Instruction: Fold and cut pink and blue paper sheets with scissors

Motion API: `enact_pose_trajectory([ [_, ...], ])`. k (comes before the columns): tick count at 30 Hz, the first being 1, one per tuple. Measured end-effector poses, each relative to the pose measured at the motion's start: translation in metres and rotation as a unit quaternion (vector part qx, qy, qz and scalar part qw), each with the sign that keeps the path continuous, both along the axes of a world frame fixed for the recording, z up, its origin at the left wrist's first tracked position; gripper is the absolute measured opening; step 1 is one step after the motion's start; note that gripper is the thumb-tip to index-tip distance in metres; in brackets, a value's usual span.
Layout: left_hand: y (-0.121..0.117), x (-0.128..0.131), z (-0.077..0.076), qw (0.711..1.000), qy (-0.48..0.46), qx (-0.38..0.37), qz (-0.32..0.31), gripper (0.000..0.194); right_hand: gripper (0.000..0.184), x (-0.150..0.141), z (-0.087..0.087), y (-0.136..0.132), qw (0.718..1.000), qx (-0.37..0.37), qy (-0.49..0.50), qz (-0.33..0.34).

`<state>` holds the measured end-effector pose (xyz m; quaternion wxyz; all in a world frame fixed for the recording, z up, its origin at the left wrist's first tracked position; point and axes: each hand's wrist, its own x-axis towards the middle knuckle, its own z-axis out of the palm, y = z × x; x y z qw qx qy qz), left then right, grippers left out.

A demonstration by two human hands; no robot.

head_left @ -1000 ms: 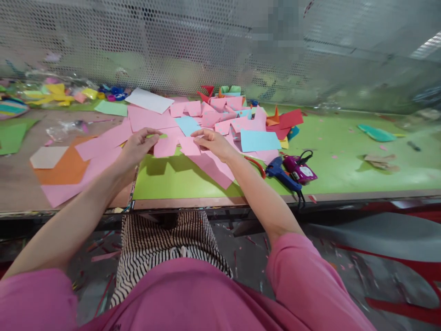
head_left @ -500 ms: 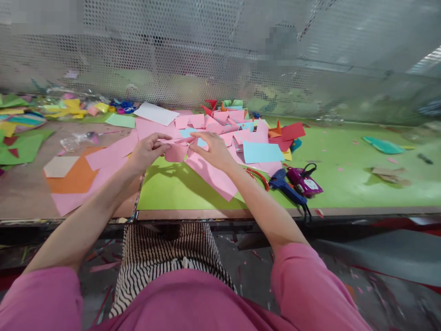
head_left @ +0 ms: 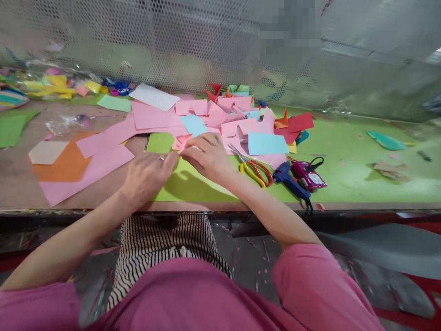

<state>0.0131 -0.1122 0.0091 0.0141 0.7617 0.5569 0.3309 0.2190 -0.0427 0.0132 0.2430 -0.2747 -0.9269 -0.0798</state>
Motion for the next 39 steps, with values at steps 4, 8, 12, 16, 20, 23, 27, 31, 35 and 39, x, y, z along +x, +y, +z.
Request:
enact_pose_trajectory([
  [4,-0.036,0.012,-0.021,0.994,0.039,-0.058,-0.078,0.027,0.019,0.016,-0.028,-0.027,0.997,-0.056,-0.036,0.042],
  [8,-0.050,0.012,-0.036,0.986,0.077,-0.096,-0.112,0.025,0.027,0.030,-0.036,-0.048,0.993,-0.111,-0.036,0.024],
  [12,-0.052,-0.001,-0.041,0.982,0.061,-0.100,-0.147,0.034,0.035,0.032,-0.038,-0.056,0.988,-0.130,-0.047,0.061],
  [16,-0.057,-0.023,-0.040,0.984,0.078,-0.066,-0.147,0.037,0.036,0.029,-0.043,-0.056,0.982,-0.157,-0.067,0.083],
  [20,-0.063,-0.041,-0.040,0.985,0.101,-0.019,-0.136,0.048,0.035,0.029,-0.045,-0.054,0.980,-0.166,-0.068,0.083],
  [23,-0.064,-0.043,-0.042,0.977,0.098,-0.052,-0.180,0.050,0.035,0.029,-0.044,-0.054,0.982,-0.159,-0.072,0.073],
  [27,-0.063,-0.038,-0.043,0.975,0.097,-0.089,-0.180,0.052,0.037,0.027,-0.043,-0.059,0.983,-0.160,-0.078,0.051],
  [31,-0.065,-0.032,-0.038,0.975,0.085,-0.119,-0.165,0.049,0.041,0.028,-0.039,-0.069,0.984,-0.151,-0.089,0.034],
  [35,-0.066,-0.030,-0.035,0.971,0.138,-0.069,-0.184,0.049,0.046,0.032,-0.037,-0.080,0.989,-0.111,-0.089,0.043],
  [39,-0.066,-0.029,-0.034,0.955,0.223,0.018,-0.197,0.047,0.042,0.037,-0.043,-0.081,0.992,-0.067,-0.089,0.059],
])
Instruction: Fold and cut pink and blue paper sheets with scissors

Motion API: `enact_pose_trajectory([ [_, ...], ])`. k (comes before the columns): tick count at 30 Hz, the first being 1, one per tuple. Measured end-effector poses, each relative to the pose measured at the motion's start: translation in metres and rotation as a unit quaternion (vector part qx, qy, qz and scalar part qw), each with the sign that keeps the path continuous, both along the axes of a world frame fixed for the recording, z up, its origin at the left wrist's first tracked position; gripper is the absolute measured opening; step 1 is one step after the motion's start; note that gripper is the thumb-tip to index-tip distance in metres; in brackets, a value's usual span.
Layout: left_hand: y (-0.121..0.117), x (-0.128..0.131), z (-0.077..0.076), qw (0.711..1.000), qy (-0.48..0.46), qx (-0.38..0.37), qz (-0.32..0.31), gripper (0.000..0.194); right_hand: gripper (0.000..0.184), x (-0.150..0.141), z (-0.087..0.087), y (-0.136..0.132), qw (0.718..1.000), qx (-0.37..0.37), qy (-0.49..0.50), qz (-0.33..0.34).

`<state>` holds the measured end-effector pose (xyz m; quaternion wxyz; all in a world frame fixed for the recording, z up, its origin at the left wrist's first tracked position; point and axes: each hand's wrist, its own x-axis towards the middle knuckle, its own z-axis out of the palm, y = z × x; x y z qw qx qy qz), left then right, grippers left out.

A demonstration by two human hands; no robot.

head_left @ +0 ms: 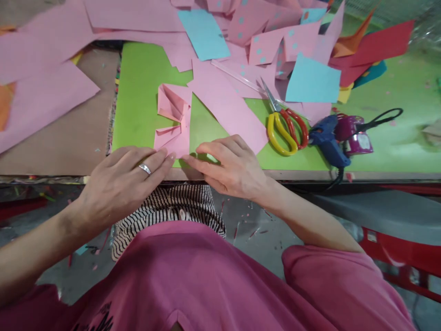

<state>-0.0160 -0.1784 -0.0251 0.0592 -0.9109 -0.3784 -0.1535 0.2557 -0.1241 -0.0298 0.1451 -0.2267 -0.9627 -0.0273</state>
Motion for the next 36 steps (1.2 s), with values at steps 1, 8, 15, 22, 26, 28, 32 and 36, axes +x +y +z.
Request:
enact_pose_trajectory([
  [1,0.000,0.000,0.000,1.000,0.010,0.017,-0.002,0.046,0.041,0.000,-0.002,0.001,1.000,0.007,0.001,0.004],
  [8,-0.002,0.003,0.002,0.997,0.042,0.055,-0.015,0.041,0.039,-0.001,-0.002,0.002,1.000,-0.011,0.002,0.009],
  [15,-0.007,0.023,0.008,0.996,0.051,0.070,0.035,0.039,0.024,-0.012,0.007,-0.005,1.000,-0.005,-0.010,0.001],
  [22,-0.029,0.023,-0.005,0.992,0.011,0.023,0.127,0.058,0.027,-0.009,0.003,-0.007,0.999,-0.026,0.008,-0.019],
  [26,-0.037,0.014,-0.009,0.986,0.033,0.028,0.163,0.069,0.036,-0.005,0.000,-0.008,0.999,-0.039,0.009,-0.024],
  [28,-0.039,0.008,-0.010,0.982,0.036,0.021,0.184,0.067,0.038,-0.006,-0.002,-0.008,0.999,-0.037,0.013,-0.029],
  [32,-0.041,-0.001,-0.011,0.978,0.025,0.016,0.207,0.064,0.037,-0.008,-0.006,-0.005,0.998,-0.038,0.027,-0.035],
  [36,-0.032,0.008,-0.009,0.986,-0.016,0.093,0.139,0.051,0.029,-0.011,-0.004,-0.004,0.994,-0.080,0.068,-0.012],
])
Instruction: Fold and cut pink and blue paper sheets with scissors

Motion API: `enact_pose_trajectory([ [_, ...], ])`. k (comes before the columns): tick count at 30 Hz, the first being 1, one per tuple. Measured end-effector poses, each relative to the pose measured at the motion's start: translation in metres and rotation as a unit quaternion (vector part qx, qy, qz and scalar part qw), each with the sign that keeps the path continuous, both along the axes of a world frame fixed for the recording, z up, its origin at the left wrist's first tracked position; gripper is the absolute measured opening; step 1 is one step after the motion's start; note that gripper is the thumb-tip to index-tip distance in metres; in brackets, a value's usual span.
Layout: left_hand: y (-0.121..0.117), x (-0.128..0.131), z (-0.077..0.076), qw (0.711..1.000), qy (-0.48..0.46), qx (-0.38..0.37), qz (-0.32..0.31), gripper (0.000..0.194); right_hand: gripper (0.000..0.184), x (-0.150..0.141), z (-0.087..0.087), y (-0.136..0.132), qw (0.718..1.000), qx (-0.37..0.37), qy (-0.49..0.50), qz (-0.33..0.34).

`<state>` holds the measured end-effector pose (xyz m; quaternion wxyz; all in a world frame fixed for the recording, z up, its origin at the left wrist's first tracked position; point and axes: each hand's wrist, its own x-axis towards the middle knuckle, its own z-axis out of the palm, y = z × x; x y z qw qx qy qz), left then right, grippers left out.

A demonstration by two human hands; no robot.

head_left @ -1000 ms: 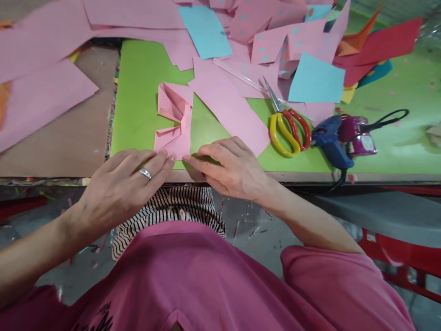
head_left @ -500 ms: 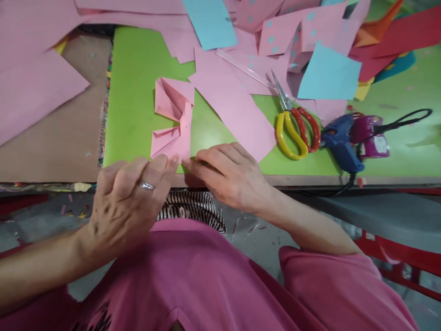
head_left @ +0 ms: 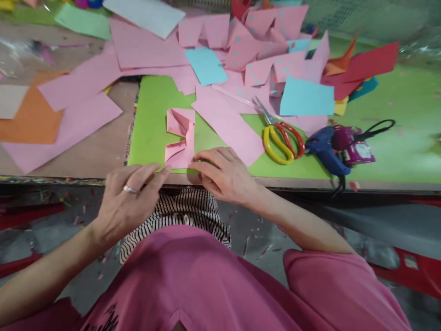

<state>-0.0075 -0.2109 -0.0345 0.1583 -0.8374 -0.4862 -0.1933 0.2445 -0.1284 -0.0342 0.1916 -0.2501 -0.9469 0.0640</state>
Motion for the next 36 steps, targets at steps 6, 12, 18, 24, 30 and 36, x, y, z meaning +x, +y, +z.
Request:
enact_pose_trajectory([
  [6,0.021,0.019,0.000,0.995,0.027,0.005,-0.093,0.039,0.029,0.006,0.014,0.003,0.993,-0.055,0.100,-0.020],
  [12,0.020,0.012,0.004,0.983,0.064,0.010,-0.169,0.033,0.051,0.003,0.017,0.036,0.995,0.042,-0.029,-0.085],
  [18,0.020,0.002,0.018,0.987,0.005,0.054,-0.150,0.028,0.044,-0.011,0.019,0.062,0.999,-0.039,-0.023,-0.027],
  [24,0.058,-0.010,0.041,0.953,-0.291,0.072,-0.043,0.012,0.031,-0.011,0.034,0.083,0.974,-0.166,0.152,0.026],
  [30,0.127,-0.023,0.052,0.866,-0.482,-0.129,-0.016,0.021,0.030,-0.015,0.051,0.114,0.951,-0.201,0.232,-0.037],
  [36,0.178,-0.031,0.053,0.819,-0.433,-0.371,-0.063,0.031,0.023,-0.015,0.059,0.139,0.942,-0.206,0.241,-0.108],
])
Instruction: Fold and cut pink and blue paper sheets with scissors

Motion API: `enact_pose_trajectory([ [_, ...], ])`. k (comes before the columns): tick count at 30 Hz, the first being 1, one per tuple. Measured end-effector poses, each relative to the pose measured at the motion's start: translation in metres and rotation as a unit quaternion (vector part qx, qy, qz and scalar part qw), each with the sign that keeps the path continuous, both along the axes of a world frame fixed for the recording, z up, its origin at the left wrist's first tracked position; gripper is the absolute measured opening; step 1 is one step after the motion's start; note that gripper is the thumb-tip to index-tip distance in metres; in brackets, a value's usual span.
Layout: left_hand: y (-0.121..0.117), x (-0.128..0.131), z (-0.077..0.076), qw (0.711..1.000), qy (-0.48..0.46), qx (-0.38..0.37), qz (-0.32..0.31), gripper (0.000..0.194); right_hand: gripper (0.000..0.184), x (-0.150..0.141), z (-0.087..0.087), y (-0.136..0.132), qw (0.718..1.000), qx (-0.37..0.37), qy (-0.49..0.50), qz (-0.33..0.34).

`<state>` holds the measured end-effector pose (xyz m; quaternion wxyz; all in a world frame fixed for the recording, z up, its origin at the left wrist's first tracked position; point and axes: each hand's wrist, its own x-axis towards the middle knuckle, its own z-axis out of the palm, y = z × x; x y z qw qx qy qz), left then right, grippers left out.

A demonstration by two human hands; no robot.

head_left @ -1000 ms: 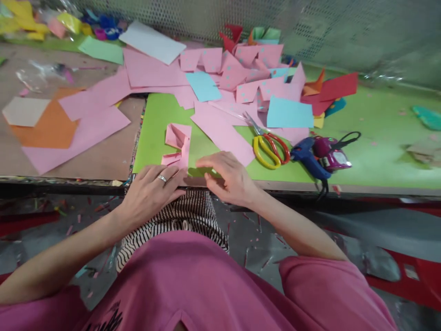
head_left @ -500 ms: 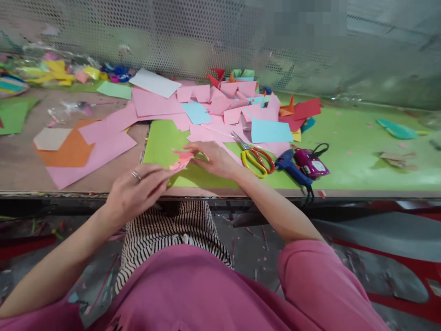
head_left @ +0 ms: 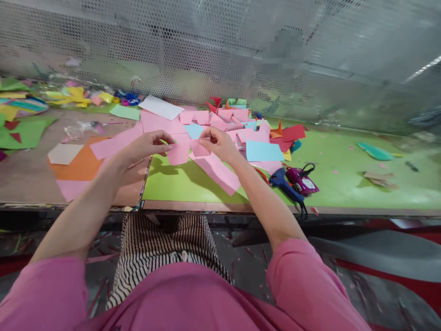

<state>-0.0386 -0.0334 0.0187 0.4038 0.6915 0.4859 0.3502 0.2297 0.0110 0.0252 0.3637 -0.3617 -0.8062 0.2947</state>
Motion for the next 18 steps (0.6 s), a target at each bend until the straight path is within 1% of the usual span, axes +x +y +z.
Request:
enact_pose_trajectory([
  [1,0.006,0.000,0.000,0.999,0.017,-0.022,-0.018,0.030,0.021,0.000,-0.001,0.002,1.000,0.002,-0.007,-0.010],
  [3,0.018,0.001,0.001,0.997,0.056,-0.043,-0.043,0.029,0.020,0.000,-0.005,0.006,0.999,-0.001,-0.020,-0.033],
  [7,0.033,0.003,0.002,0.989,0.126,-0.036,-0.073,0.035,0.022,0.002,-0.014,0.010,0.998,-0.027,-0.016,-0.062],
  [9,0.037,0.003,0.001,0.988,0.144,-0.020,-0.061,0.034,0.022,0.004,-0.017,0.010,0.998,-0.021,-0.024,-0.062],
  [13,0.044,0.003,-0.003,0.989,0.151,0.004,-0.007,0.037,0.024,0.009,-0.019,0.013,0.995,0.015,-0.082,-0.054],
  [16,0.048,0.002,-0.005,0.985,0.173,0.026,0.005,0.037,0.030,0.011,-0.021,0.020,0.989,0.016,-0.145,-0.036],
  [18,0.050,0.002,-0.006,0.982,0.185,0.035,0.014,0.037,0.034,0.011,-0.023,0.028,0.982,0.025,-0.180,-0.045],
])
